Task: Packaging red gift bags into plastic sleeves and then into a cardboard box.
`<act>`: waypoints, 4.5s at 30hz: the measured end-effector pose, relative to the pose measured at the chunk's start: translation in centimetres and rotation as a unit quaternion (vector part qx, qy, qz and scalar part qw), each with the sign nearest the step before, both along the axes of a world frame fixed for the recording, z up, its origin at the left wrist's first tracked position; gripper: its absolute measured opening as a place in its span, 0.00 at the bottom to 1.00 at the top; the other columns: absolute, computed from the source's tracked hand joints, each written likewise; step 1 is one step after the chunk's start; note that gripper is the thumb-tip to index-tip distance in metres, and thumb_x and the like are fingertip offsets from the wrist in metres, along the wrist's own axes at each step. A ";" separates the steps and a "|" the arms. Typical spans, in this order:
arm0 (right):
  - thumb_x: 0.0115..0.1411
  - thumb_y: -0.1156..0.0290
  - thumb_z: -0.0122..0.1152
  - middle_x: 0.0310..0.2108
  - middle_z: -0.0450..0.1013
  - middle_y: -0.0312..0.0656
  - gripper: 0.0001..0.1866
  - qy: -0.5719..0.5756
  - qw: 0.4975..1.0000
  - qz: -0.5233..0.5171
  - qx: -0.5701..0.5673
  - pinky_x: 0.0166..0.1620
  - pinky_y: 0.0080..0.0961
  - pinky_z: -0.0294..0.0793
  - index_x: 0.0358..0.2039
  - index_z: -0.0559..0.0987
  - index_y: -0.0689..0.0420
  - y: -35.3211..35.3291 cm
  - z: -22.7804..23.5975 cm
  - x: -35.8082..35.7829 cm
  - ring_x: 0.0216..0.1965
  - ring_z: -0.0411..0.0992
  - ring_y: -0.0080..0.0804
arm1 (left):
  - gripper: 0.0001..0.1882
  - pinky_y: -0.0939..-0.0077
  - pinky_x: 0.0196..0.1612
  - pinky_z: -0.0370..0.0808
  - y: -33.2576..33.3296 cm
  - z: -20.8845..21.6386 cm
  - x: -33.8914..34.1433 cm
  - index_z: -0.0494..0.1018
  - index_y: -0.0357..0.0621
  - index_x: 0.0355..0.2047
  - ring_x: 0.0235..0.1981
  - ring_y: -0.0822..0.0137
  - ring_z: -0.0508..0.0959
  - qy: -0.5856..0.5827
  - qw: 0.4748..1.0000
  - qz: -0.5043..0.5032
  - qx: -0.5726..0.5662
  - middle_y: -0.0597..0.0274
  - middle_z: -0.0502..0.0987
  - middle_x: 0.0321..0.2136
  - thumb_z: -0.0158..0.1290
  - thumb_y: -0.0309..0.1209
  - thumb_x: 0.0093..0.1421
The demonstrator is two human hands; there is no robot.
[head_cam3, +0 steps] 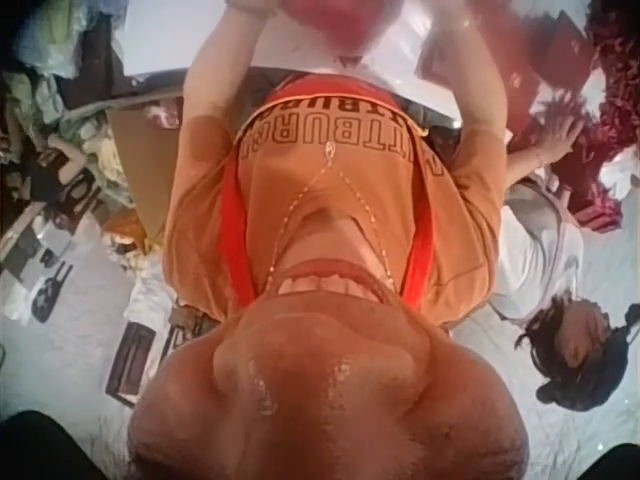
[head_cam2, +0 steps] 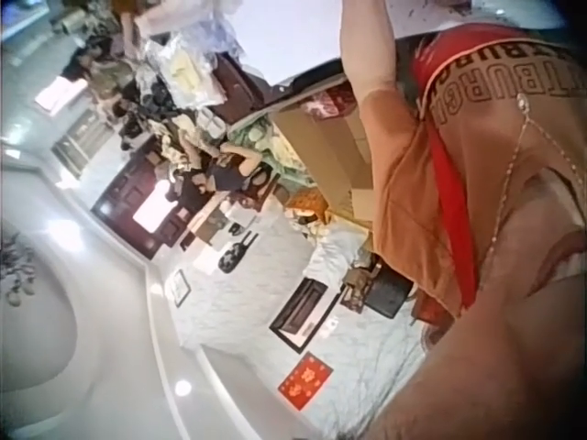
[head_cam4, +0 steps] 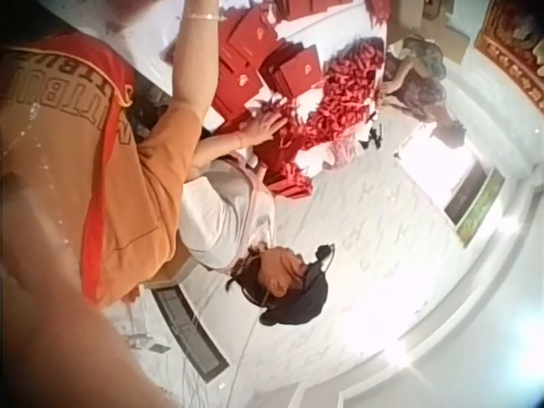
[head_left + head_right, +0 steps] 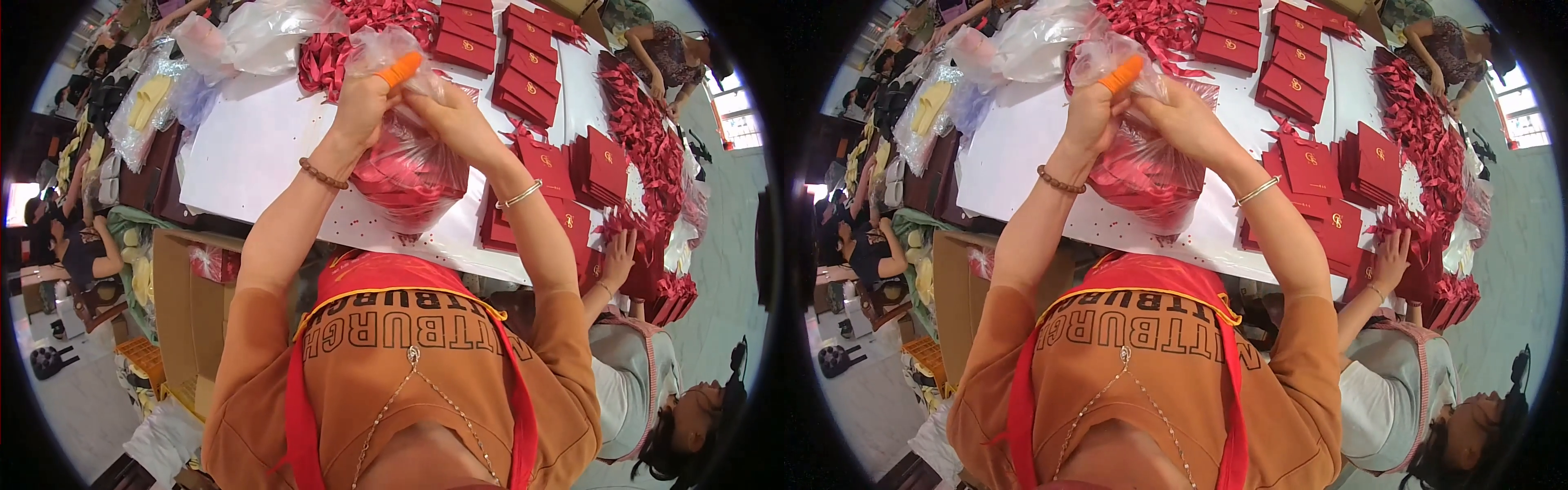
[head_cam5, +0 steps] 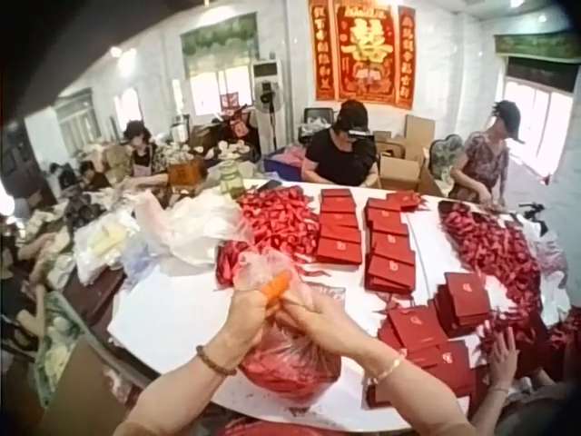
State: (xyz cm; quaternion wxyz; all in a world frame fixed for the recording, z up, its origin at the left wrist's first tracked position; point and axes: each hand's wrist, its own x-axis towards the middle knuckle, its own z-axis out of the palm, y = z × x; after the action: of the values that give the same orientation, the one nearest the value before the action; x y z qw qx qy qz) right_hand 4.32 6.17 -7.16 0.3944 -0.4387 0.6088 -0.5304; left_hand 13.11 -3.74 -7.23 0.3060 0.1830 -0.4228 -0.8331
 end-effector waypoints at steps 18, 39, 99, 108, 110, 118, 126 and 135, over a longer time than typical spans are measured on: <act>0.50 0.76 0.45 0.13 0.58 0.27 0.11 -0.181 0.977 -0.081 -0.076 0.22 0.11 0.50 0.28 0.76 0.64 -0.9 -0.2 0.4 0.16 0.52 0.13 | 0.18 0.86 0.22 0.59 -2.2 -1.4 0.0 0.63 0.36 0.47 0.16 0.79 0.58 0.148 0.988 -0.035 -0.021 0.74 0.61 0.14 0.48 0.28 0.56; 0.58 0.66 0.47 0.22 0.64 0.31 0.15 0.000 0.995 -0.057 -0.078 0.29 0.15 0.59 0.38 0.72 0.64 -0.6 -0.8 0.6 0.23 0.60 0.17 | 0.18 0.45 0.55 0.40 0.0 5.1 -3.3 0.71 0.54 0.44 0.56 0.59 0.58 -0.369 0.459 -0.197 -0.784 0.64 0.63 0.52 0.37 0.39 0.57; 0.38 0.78 0.62 0.18 0.71 0.41 0.10 0.489 0.854 -0.069 -0.161 0.23 0.23 0.68 0.21 0.70 0.58 3.3 1.5 -1.1 0.19 0.70 0.38 | 0.06 0.67 0.45 0.58 -2.9 -1.2 -0.4 0.68 0.42 0.30 0.44 0.64 0.66 -0.083 0.691 -0.086 -0.713 0.64 0.69 0.39 0.48 0.27 0.49; 0.38 0.77 0.56 0.26 0.69 0.39 0.07 0.607 0.754 -0.116 -0.224 0.25 0.27 0.70 0.21 0.68 0.57 3.0 0.8 -2.1 0.25 0.71 0.36 | 0.07 0.68 0.43 0.56 -1.0 -1.0 -0.2 0.68 0.44 0.30 0.43 0.64 0.66 -0.129 0.675 -0.041 -0.725 0.65 0.69 0.38 0.49 0.28 0.50; 0.39 0.75 0.55 0.25 0.69 0.38 0.06 0.646 0.681 -0.122 -0.323 0.30 0.25 0.72 0.19 0.68 0.58 2.7 0.4 -2.5 0.26 0.71 0.34 | 0.08 0.68 0.44 0.53 -0.4 -0.7 0.4 0.68 0.44 0.31 0.43 0.66 0.65 -0.129 0.679 -0.080 -0.718 0.65 0.69 0.36 0.51 0.31 0.50; 0.39 0.77 0.56 0.26 0.70 0.38 0.09 0.634 0.658 -0.128 -0.387 0.48 0.40 0.69 0.15 0.64 0.58 3.8 -0.1 -1.8 0.30 0.73 0.31 | 0.10 0.61 0.43 0.48 -0.4 2.2 3.0 0.69 0.49 0.31 0.42 0.69 0.63 -0.165 0.626 -0.222 -0.729 0.68 0.68 0.29 0.43 0.38 0.52; 0.36 0.74 0.56 0.23 0.68 0.31 0.09 0.664 0.633 -0.149 -0.370 0.31 0.24 0.62 0.15 0.65 0.51 2.6 0.0 -0.4 0.25 0.68 0.23 | 0.15 0.77 0.35 0.59 -0.7 1.0 1.2 0.71 0.53 0.42 0.24 0.77 0.70 -0.188 0.835 -0.205 -0.475 0.64 0.73 0.20 0.41 0.40 0.58; 0.35 0.72 0.57 0.24 0.69 0.31 0.09 0.649 0.658 -0.129 -0.358 0.22 0.20 0.58 0.16 0.65 0.53 2.5 0.0 -0.2 0.21 0.65 0.23 | 0.14 0.76 0.38 0.65 -3.1 2.7 3.3 0.69 0.40 0.32 0.37 0.70 0.69 -0.057 0.746 -0.265 -0.609 0.64 0.69 0.34 0.55 0.34 0.48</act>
State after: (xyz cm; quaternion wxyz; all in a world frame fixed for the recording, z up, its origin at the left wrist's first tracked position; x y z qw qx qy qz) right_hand 4.10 8.69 -7.15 -0.3614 -0.6961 0.5233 -0.3333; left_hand 16.42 -6.89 -4.55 0.0941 -0.1141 -0.8884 -0.4346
